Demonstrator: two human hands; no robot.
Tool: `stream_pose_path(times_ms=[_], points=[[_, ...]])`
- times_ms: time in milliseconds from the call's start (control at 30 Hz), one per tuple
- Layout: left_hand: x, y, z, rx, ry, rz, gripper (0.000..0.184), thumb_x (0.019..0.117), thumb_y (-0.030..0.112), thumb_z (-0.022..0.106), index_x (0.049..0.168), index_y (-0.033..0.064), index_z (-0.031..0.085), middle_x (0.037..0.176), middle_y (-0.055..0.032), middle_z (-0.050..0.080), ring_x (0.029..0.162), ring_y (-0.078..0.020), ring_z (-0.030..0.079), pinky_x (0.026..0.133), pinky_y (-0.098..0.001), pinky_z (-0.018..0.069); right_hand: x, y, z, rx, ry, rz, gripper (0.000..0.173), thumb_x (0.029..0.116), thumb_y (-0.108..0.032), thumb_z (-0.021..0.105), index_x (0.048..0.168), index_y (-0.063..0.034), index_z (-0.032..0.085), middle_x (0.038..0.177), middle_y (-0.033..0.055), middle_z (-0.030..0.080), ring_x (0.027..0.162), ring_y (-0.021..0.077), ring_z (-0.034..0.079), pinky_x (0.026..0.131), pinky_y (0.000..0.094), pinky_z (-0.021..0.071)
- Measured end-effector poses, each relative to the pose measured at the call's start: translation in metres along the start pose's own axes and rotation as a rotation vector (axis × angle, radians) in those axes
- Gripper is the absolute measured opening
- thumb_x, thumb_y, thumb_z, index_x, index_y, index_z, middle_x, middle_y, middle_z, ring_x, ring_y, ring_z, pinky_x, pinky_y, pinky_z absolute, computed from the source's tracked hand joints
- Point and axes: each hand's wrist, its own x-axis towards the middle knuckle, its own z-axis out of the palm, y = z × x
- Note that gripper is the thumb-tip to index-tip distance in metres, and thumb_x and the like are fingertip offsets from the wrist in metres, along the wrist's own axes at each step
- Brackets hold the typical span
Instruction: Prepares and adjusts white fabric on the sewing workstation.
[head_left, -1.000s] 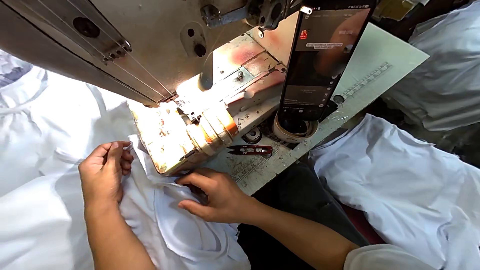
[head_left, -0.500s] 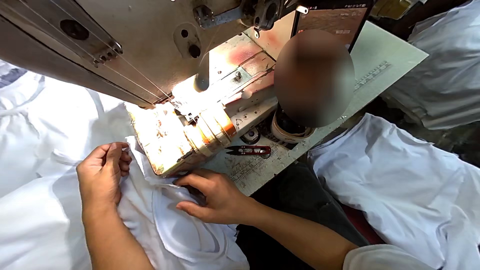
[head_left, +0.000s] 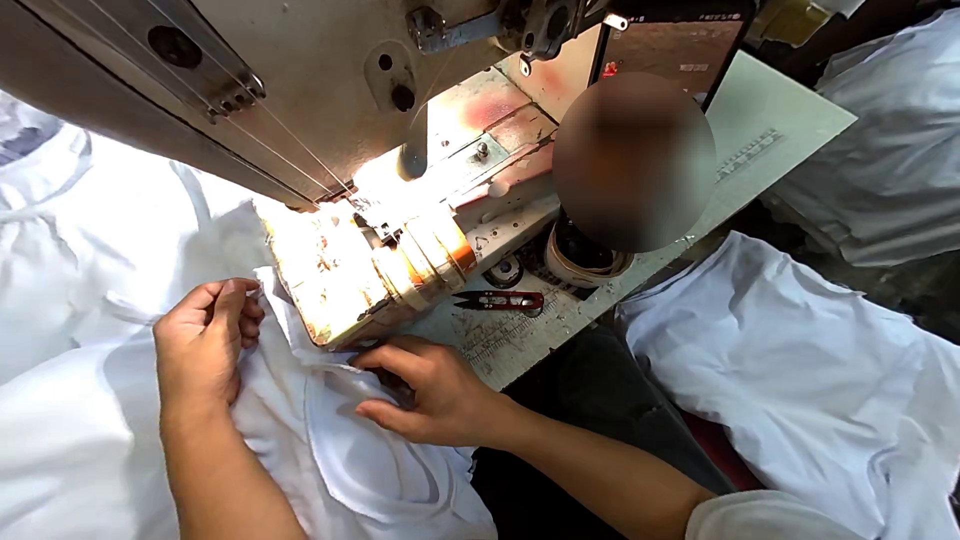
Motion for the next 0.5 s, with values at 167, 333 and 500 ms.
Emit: stream_pose_path(times_ms=[167,333,500], points=[[-0.0002,0.0009,0.0001,-0.009,0.002,0.002,0.018,0.1068,0.025,0.052,0.099,0.0137,0.064,0.068,0.0133,0.057,0.052,0.0054,0.052,0.050,-0.0119,0.0462,0.0004,-0.0007,-0.0004,-0.001,-0.006,0.007,0.032,0.0897,-0.015,0.074,0.115,0.0037,0.070,0.097,0.0160,0.071,0.082,0.0229,0.068,0.072,0.0389,0.0574],[0.0002,0.0002,0.0004,-0.004,-0.002,0.009,0.017,0.1065,0.025,0.053,0.100,0.0136,0.065,0.069,0.0130,0.057,0.053,0.0057,0.053,0.051,-0.0116,0.0459,0.0005,-0.0006,-0.0003,-0.004,-0.008,0.008,0.031,0.0902,-0.016,0.073,0.114,0.0036,0.070,0.097,0.0159,0.071,0.081,0.0224,0.068,0.071,0.0379,0.0572],[-0.0007,0.0019,0.0011,0.010,-0.003,0.017,0.017,0.1062,0.025,0.053,0.101,0.0131,0.064,0.070,0.0133,0.057,0.053,0.0066,0.052,0.051,-0.0110,0.0454,0.0003,-0.0005,-0.0004,-0.005,-0.011,0.014,0.031,0.0900,-0.016,0.074,0.115,0.0035,0.070,0.096,0.0157,0.070,0.081,0.0222,0.067,0.071,0.0380,0.0568]])
